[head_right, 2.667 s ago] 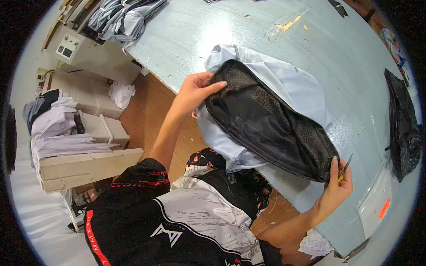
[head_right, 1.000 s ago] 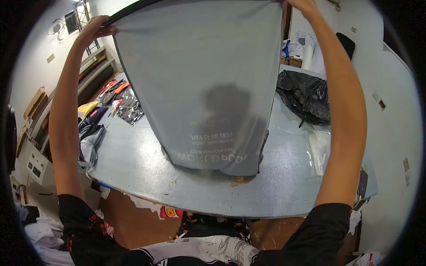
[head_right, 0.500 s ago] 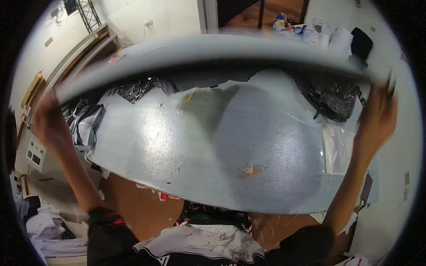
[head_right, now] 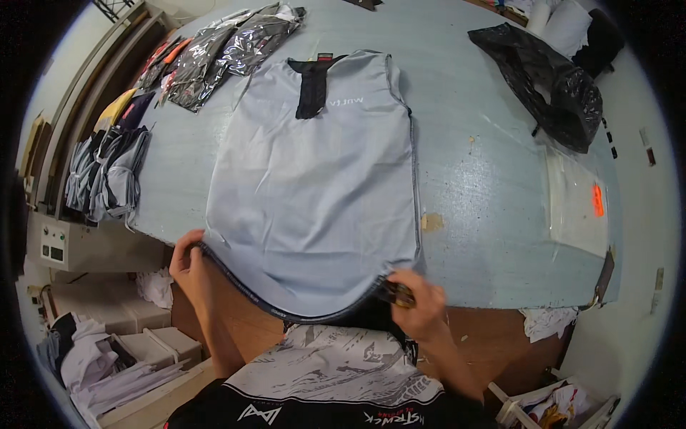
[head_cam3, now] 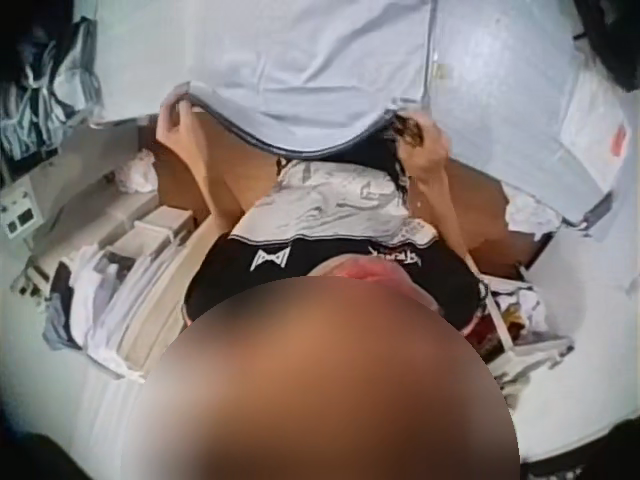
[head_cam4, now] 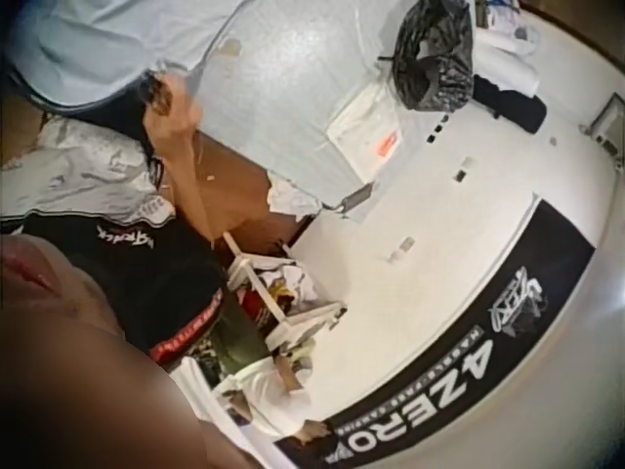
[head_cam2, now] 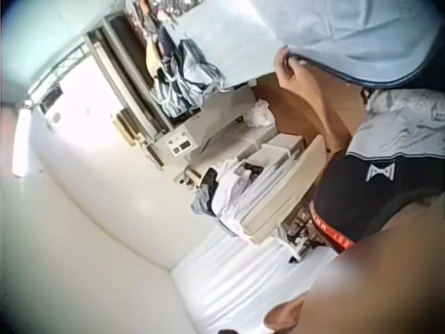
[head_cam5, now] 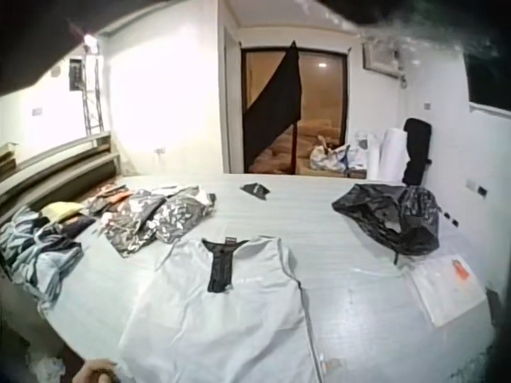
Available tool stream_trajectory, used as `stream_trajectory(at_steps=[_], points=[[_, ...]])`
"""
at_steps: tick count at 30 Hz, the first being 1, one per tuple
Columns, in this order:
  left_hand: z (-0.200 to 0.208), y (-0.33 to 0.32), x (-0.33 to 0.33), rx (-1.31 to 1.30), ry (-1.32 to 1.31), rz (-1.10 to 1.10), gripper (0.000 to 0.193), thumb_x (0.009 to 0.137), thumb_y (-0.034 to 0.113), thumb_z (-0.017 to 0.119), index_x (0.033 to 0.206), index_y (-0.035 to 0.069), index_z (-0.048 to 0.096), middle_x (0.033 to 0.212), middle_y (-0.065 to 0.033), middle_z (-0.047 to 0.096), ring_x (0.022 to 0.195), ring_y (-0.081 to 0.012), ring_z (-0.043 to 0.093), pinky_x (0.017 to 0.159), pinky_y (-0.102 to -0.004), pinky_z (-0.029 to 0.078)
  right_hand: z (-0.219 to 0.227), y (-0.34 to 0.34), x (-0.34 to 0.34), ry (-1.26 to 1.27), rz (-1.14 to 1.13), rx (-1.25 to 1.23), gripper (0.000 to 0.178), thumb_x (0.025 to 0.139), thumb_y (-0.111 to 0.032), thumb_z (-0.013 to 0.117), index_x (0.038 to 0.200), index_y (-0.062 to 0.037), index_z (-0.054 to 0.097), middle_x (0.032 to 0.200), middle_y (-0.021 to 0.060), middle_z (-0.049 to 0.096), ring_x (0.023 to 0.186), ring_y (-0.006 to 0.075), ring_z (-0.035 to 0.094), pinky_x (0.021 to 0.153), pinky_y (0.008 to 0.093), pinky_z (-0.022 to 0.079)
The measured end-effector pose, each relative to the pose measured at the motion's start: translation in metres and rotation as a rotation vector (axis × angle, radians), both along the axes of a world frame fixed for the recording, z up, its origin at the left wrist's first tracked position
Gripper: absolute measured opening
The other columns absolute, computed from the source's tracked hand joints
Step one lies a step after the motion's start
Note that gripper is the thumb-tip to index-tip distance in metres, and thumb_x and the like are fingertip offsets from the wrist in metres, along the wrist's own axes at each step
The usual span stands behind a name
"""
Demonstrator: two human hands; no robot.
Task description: Trimming loose threads from a garment using small scissors.
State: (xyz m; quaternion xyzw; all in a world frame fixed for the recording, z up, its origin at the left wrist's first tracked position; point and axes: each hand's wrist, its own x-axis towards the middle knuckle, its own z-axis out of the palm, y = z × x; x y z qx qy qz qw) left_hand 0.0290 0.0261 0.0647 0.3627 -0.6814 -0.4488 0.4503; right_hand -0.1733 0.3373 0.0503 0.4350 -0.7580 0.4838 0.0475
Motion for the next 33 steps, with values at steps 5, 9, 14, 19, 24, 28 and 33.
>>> stream_trajectory(at_steps=[5,9,14,19,24,28,33], points=[[0.005,0.034,-0.081,-0.208,-0.008,-0.206,0.025,0.083,0.000,0.061,0.108,-0.001,0.061,0.118,-0.0135,0.061,0.112,-0.0230,0.056,0.098,-0.0331,0.040,0.014,-0.085,-0.001,-0.308,0.121,-0.080,0.026,0.076,0.005,0.064,0.099,-0.0026,0.057,0.084,0.0080,0.065,0.062,0.0109,0.061,0.057,0.0234,0.046],[-0.003,0.060,-0.116,0.010,0.059,-0.588,0.039,0.079,0.009,0.070,0.116,0.000,0.059,0.116,-0.0134,0.062,0.105,-0.0199,0.057,0.094,-0.0324,0.042,0.022,-0.122,-0.010,-0.530,0.106,-0.158,0.015,0.088,0.004,0.059,0.101,-0.0008,0.054,0.086,0.0027,0.064,0.067,0.0043,0.056,0.057,0.0184,0.043],[-0.019,0.079,-0.127,0.231,-0.048,-0.625,0.030,0.080,0.009,0.073,0.107,-0.003,0.065,0.097,-0.0077,0.068,0.089,-0.0126,0.061,0.083,-0.0275,0.048,0.027,-0.105,-0.040,-0.786,0.146,-0.221,0.024,0.086,0.002,0.062,0.107,-0.0008,0.053,0.086,0.0052,0.065,0.075,0.0059,0.059,0.060,0.0177,0.045],[-0.023,0.080,-0.137,-0.017,-0.078,-0.884,0.017,0.080,0.009,0.072,0.094,0.000,0.068,0.084,-0.0112,0.068,0.075,-0.0169,0.063,0.068,-0.0284,0.049,0.025,-0.084,-0.069,-0.749,0.083,-0.124,0.023,0.086,0.001,0.063,0.107,-0.0014,0.052,0.080,0.0027,0.064,0.072,0.0026,0.055,0.060,0.0151,0.040],[-0.008,-0.022,-0.177,-0.329,-0.176,-0.570,0.017,0.081,0.012,0.069,0.095,0.004,0.069,0.083,-0.0084,0.067,0.077,-0.0227,0.064,0.068,-0.0304,0.048,0.028,-0.085,-0.097,-0.687,-0.053,-0.084,0.016,0.089,-0.010,0.064,0.101,-0.0024,0.058,0.068,-0.0027,0.058,0.055,0.0001,0.042,0.051,0.0167,0.027],[-0.056,-0.130,-0.222,-0.731,-0.297,-0.534,0.026,0.078,0.004,0.067,0.104,0.008,0.068,0.099,-0.0095,0.065,0.090,-0.0261,0.063,0.078,-0.0363,0.049,0.010,-0.125,-0.117,-0.678,0.058,-0.073,0.015,0.089,-0.014,0.066,0.099,-0.0044,0.061,0.061,-0.0069,0.051,0.051,-0.0013,0.036,0.047,0.0174,0.022],[-0.073,-0.156,-0.245,-0.688,-0.326,-0.664,0.031,0.079,0.001,0.065,0.108,0.012,0.067,0.113,-0.0098,0.059,0.094,-0.0283,0.061,0.081,-0.0373,0.049,0.008,-0.190,-0.134,-0.704,0.146,0.013,0.014,0.088,-0.014,0.067,0.098,-0.0058,0.062,0.059,-0.0087,0.047,0.049,-0.0022,0.033,0.045,0.0177,0.020]])
